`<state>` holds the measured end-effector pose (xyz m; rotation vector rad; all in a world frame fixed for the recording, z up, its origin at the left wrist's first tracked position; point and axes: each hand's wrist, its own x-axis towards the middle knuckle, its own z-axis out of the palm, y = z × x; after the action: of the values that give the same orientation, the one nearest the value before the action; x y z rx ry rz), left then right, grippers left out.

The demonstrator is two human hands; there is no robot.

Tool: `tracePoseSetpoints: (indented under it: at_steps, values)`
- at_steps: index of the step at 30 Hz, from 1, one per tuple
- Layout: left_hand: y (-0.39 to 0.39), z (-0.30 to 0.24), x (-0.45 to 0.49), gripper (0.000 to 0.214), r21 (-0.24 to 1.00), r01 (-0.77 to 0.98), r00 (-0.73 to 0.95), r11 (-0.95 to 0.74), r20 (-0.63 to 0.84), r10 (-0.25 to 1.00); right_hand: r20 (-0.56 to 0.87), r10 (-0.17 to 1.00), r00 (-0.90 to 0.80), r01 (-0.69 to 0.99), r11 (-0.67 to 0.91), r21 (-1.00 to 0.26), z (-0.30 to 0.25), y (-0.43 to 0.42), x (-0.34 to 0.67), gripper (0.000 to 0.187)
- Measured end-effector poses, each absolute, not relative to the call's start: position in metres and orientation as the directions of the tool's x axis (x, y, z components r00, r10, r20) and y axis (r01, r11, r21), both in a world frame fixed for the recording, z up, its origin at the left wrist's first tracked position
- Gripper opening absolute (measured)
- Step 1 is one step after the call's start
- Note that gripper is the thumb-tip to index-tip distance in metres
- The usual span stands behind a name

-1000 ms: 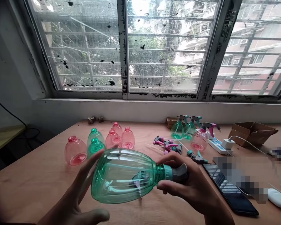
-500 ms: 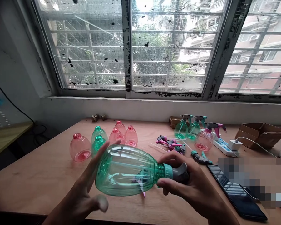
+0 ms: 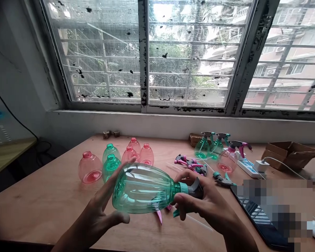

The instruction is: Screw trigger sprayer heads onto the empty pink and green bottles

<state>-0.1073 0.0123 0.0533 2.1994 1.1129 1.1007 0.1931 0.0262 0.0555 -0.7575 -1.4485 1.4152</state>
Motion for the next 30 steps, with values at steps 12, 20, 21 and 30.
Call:
tracePoseSetpoints:
  at_steps: [12,20,21,30]
  values:
    - [0.016,0.052,-0.108,0.105,0.644,0.486,0.322,-0.591,0.496,0.806,0.192,0.905,-0.381,-0.142,0.148,-0.979,0.050,0.033,0.187,0.042]
    - [0.010,0.054,-0.117,0.091,0.629,0.511,0.383,-0.586,0.443,0.810,0.200,0.896,-0.397,-0.167,0.144,-0.975,0.049,0.032,0.192,0.041]
    - [0.009,0.053,-0.118,0.089,0.632,0.511,0.378,-0.583,0.444,0.812,0.197,0.897,-0.397,-0.153,0.147,-0.977,0.050,0.031,0.192,0.039]
    - [0.012,0.056,-0.118,0.093,0.625,0.505,0.367,-0.595,0.468,0.804,0.312,0.906,-0.286,-0.101,0.296,-0.950,0.057,0.021,0.188,0.032]
